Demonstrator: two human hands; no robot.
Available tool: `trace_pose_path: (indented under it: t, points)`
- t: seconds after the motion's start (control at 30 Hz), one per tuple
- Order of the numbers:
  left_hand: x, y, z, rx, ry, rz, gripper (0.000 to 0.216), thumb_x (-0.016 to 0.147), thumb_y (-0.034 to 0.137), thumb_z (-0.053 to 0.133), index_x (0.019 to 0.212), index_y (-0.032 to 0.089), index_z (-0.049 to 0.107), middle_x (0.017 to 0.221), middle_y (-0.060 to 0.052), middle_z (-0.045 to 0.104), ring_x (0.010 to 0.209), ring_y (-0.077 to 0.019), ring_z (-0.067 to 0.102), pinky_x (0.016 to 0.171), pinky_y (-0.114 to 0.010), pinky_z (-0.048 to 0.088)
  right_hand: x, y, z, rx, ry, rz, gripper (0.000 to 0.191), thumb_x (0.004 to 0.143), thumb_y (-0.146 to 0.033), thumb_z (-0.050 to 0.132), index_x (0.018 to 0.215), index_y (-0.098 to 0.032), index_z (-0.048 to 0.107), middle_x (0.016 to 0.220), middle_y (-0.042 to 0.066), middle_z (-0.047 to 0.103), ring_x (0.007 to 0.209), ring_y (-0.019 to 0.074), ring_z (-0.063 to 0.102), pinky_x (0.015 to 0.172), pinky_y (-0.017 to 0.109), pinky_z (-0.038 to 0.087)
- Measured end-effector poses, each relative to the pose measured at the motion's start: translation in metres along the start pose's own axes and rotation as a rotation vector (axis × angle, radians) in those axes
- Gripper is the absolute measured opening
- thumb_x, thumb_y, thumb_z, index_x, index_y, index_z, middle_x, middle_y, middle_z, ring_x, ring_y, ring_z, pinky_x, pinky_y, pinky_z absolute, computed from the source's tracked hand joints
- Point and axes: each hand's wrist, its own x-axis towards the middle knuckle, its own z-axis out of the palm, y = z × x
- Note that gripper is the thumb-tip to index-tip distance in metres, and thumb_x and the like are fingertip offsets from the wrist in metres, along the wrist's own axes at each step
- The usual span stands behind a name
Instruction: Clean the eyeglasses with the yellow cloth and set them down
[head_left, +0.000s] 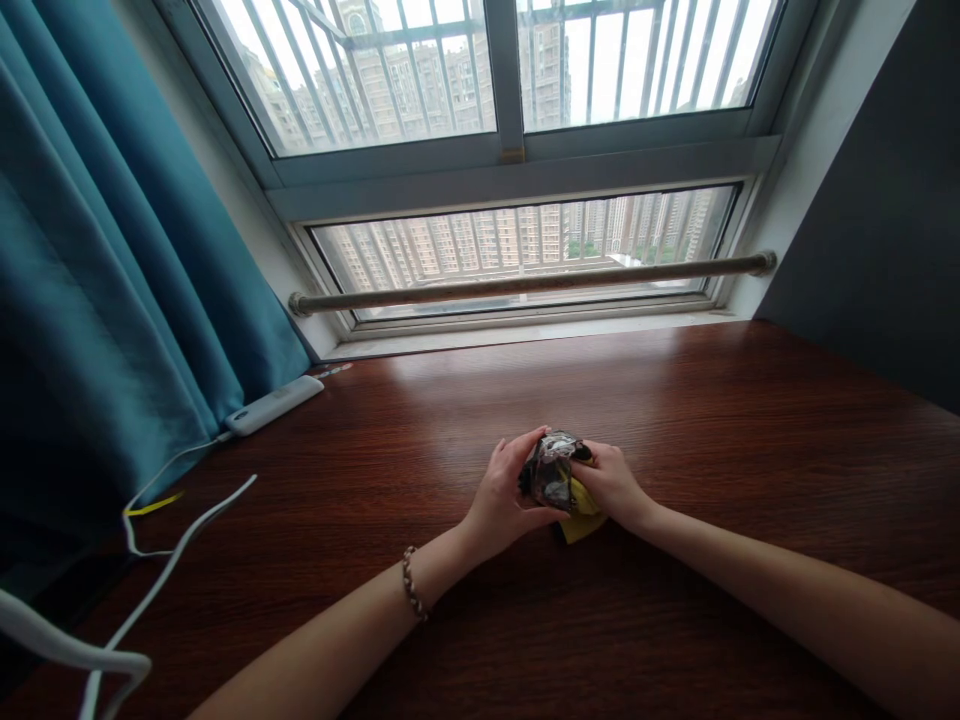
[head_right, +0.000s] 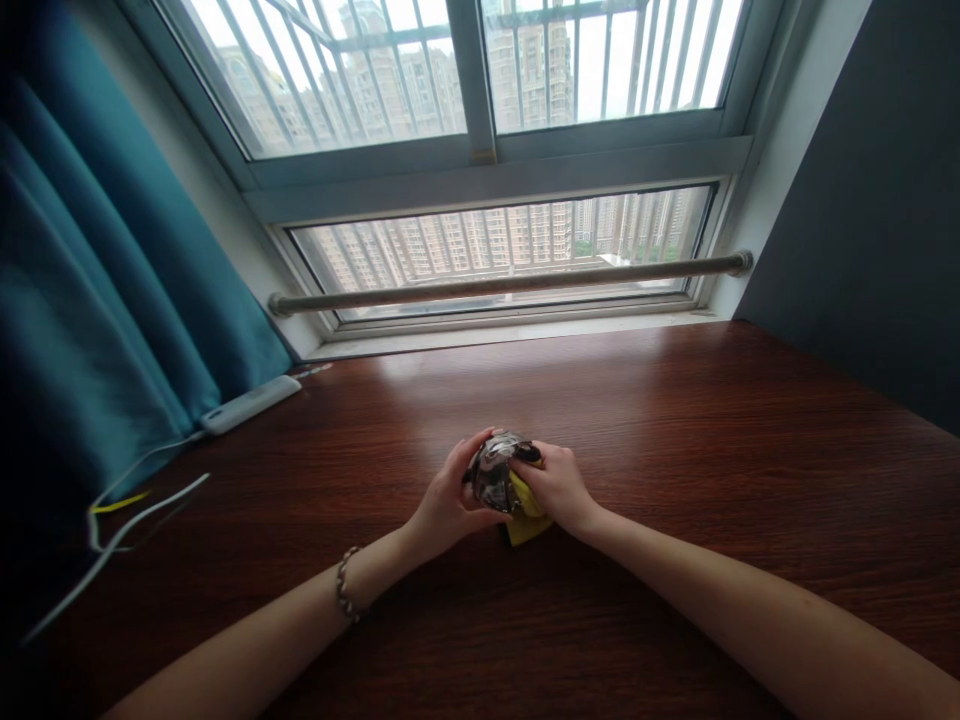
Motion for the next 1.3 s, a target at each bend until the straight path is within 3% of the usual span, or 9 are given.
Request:
trace_pose_path:
  t: [0.23, 0.37, 0.5, 0.6, 0.67, 0.87, 1.0, 1.17, 1.3]
  points:
    - [0.004, -0.0023, -0.0091, -0.054, -0.099, -0.147, 0.089, 0.057, 0.049, 0.084, 0.133, 0.03, 0.043, 0.128, -0.008, 0.054, 0.119, -0.0318, 0.048, 0.111, -0.057, -0.001, -0.0041, -0.0006, -0.0003, 0.008, -0.016, -0.022, 0.034, 0.081, -0.044, 0.058, 0.093, -0.013, 0.064, 0.087, 0.006, 0.066, 0.08, 0.0212, 0.059, 0.071, 0.029, 0.041]
    - [0.0047, -0.0049, -0.0092, -0.088, -0.113, -0.162, 0.046, 0.076, 0.057, 0.066, 0.11, 0.026, 0.064, 0.125, -0.009, 0.057, 0.12, -0.0319, 0.046, 0.111, -0.056, 0.007, -0.0026, -0.0021, 0.0, 0.012, 0.006, -0.015, 0.035, 0.08, -0.047, 0.058, 0.088, -0.014, 0.065, 0.085, 0.005, 0.066, 0.079, 0.0208, 0.058, 0.07, 0.029, 0.041]
    - [0.0035, -0.0061, -0.0047, -0.117, -0.082, -0.104, 0.067, 0.073, 0.063, 0.066, 0.125, 0.021, 0.053, 0.126, -0.014, 0.053, 0.12, -0.0331, 0.045, 0.109, -0.055, 0.017, -0.001, -0.0035, -0.0001, 0.007, 0.054, -0.01, 0.033, 0.078, -0.046, 0.057, 0.076, -0.014, 0.064, 0.074, 0.004, 0.064, 0.071, 0.0195, 0.056, 0.065, 0.027, 0.039]
    - [0.0023, -0.0049, -0.0013, -0.089, -0.057, -0.017, 0.096, 0.063, 0.053, 0.079, 0.141, 0.025, 0.03, 0.136, -0.015, 0.044, 0.124, -0.0332, 0.041, 0.109, -0.052, 0.022, -0.0008, -0.0029, 0.0004, 0.019, 0.061, -0.009, 0.033, 0.078, -0.045, 0.054, 0.072, -0.014, 0.062, 0.07, 0.004, 0.062, 0.067, 0.0184, 0.054, 0.062, 0.026, 0.038]
    - [0.0019, -0.0031, -0.0004, -0.059, -0.042, 0.034, 0.096, 0.064, 0.045, 0.081, 0.141, 0.03, 0.026, 0.139, -0.013, 0.041, 0.125, -0.0314, 0.041, 0.11, -0.05, 0.023, -0.0007, -0.0017, 0.0008, 0.027, 0.044, -0.011, 0.034, 0.078, -0.045, 0.053, 0.069, -0.013, 0.062, 0.068, 0.003, 0.061, 0.066, 0.0179, 0.053, 0.061, 0.026, 0.037]
    - [0.002, 0.0012, -0.0032, -0.056, -0.011, 0.099, 0.084, 0.064, 0.038, 0.083, 0.134, 0.028, 0.037, 0.132, -0.011, 0.047, 0.125, -0.0301, 0.041, 0.11, -0.049, 0.025, -0.0019, 0.0014, 0.0004, 0.019, -0.011, -0.027, 0.028, 0.075, -0.037, 0.053, 0.066, -0.012, 0.062, 0.065, 0.003, 0.06, 0.063, 0.0174, 0.052, 0.059, 0.026, 0.036]
    - [0.0012, -0.003, -0.0048, -0.086, -0.037, -0.05, 0.09, 0.056, 0.046, 0.086, 0.132, 0.024, 0.044, 0.13, -0.013, 0.05, 0.124, -0.0338, 0.041, 0.111, -0.057, 0.014, -0.0032, 0.0016, -0.0009, 0.041, -0.028, -0.036, 0.026, 0.078, -0.036, 0.056, 0.086, -0.013, 0.067, 0.082, 0.004, 0.066, 0.075, 0.0198, 0.057, 0.068, 0.027, 0.04]
    - [0.0038, -0.0084, -0.0059, -0.12, -0.102, -0.111, 0.063, 0.065, 0.053, 0.078, 0.117, 0.021, 0.061, 0.129, -0.012, 0.052, 0.129, -0.0348, 0.034, 0.109, -0.053, 0.023, -0.0015, 0.0031, -0.0011, 0.075, -0.009, -0.015, 0.036, 0.081, -0.046, 0.057, 0.091, -0.013, 0.067, 0.086, 0.005, 0.066, 0.079, 0.0208, 0.058, 0.071, 0.028, 0.042]
    - [0.0036, -0.0075, -0.0036, -0.09, -0.112, -0.05, 0.075, 0.066, 0.055, 0.076, 0.127, 0.019, 0.052, 0.132, -0.014, 0.049, 0.128, -0.0342, 0.036, 0.11, -0.051, 0.024, 0.0013, 0.0062, 0.0002, 0.097, 0.032, 0.032, 0.039, 0.077, -0.05, 0.058, 0.081, -0.011, 0.067, 0.077, 0.006, 0.065, 0.072, 0.0211, 0.056, 0.066, 0.028, 0.042]
